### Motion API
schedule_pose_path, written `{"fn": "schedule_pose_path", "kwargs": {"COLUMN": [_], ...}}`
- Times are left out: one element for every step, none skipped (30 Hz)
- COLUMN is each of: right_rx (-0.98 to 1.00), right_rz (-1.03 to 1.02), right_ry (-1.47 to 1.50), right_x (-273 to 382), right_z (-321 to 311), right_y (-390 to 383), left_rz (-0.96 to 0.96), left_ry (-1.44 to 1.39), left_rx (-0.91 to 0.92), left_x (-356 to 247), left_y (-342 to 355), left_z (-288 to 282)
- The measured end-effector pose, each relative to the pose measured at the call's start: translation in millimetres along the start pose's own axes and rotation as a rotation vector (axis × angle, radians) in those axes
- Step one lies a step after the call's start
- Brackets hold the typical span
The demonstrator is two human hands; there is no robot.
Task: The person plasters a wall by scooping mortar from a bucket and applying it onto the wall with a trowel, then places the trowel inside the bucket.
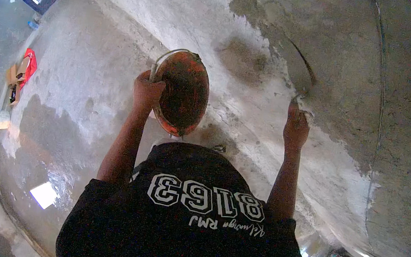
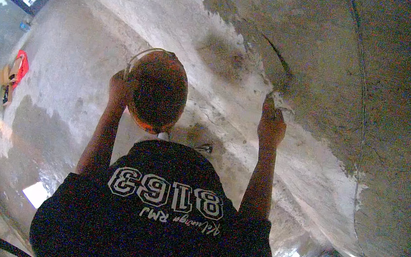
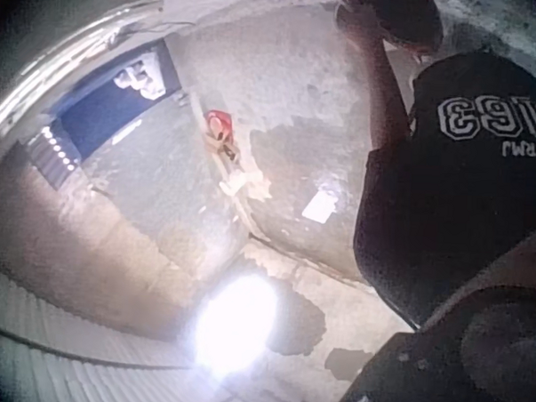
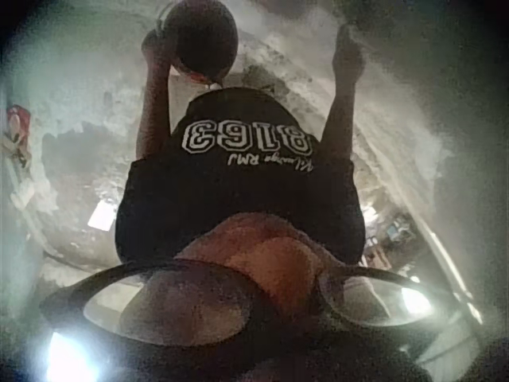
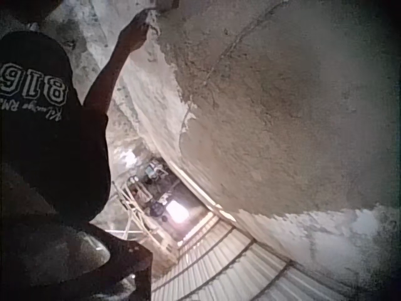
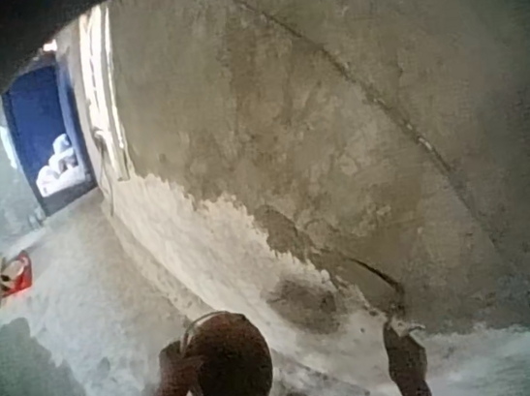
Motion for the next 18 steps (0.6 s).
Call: {"fn": "schedule_pose_path", "kwargs": {"right_rx": [-0.007,-0.125,-0.239,-0.054,0.131,0.362,0.368,0.375,0.381,0.392,0.444,0.493,0.504,0.422,0.336,0.355,0.353,0.315], "right_rz": [-0.004,-0.14,-0.282,0.056,0.406,0.743,0.744,0.538,0.337,0.339,0.379,0.419,0.414,0.361,0.306,0.357,0.357,0.319], "right_ry": [0.0,-0.096,-0.185,0.288,0.734,0.837,0.837,0.742,0.648,0.658,0.549,0.44,0.451,0.508,0.565,0.587,0.595,0.595], "right_x": [-5,-1,6,-19,-26,0,-6,-8,5,5,12,16,19,22,27,29,25,22], "right_z": [11,16,18,38,64,53,59,69,69,73,63,57,56,51,41,37,41,45], "right_y": [-13,-33,-55,-65,-86,-93,-103,-109,-109,-112,-105,-102,-104,-102,-97,-100,-106,-112], "left_rz": [0.003,-0.045,-0.098,-0.115,-0.056,-0.006,-0.01,0.067,0.143,0.069,0.06,0.131,0.204,0.204,0.163,0.123,0.127,0.358], "left_ry": [-0.004,-0.044,-0.08,-0.063,0.0,0.069,0.072,0.147,0.227,0.24,0.253,0.336,0.418,0.428,0.45,0.471,0.477,0.485], "left_rx": [-0.006,0.035,0.071,0.06,0.077,0.086,0.086,0.076,0.071,0.086,0.08,0.108,0.138,0.14,0.066,-0.01,-0.013,-0.176], "left_x": [0,-4,-5,-6,-13,-14,-10,-7,-23,-31,-22,-18,-14,-21,-34,-41,-44,-65], "left_y": [3,3,-1,-2,0,2,7,13,12,10,13,19,20,19,17,17,18,17], "left_z": [-1,2,5,6,9,9,11,16,15,15,14,19,22,21,12,5,3,-7]}}
Point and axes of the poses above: each hand's wrist, its own y-axis towards the middle knuckle, its own z-axis out of the palm, x = y × z, the point moved 8 cm from there along y, towards the middle knuckle, and after that the axes turned 3 degrees about z, right-handed, at the moved point
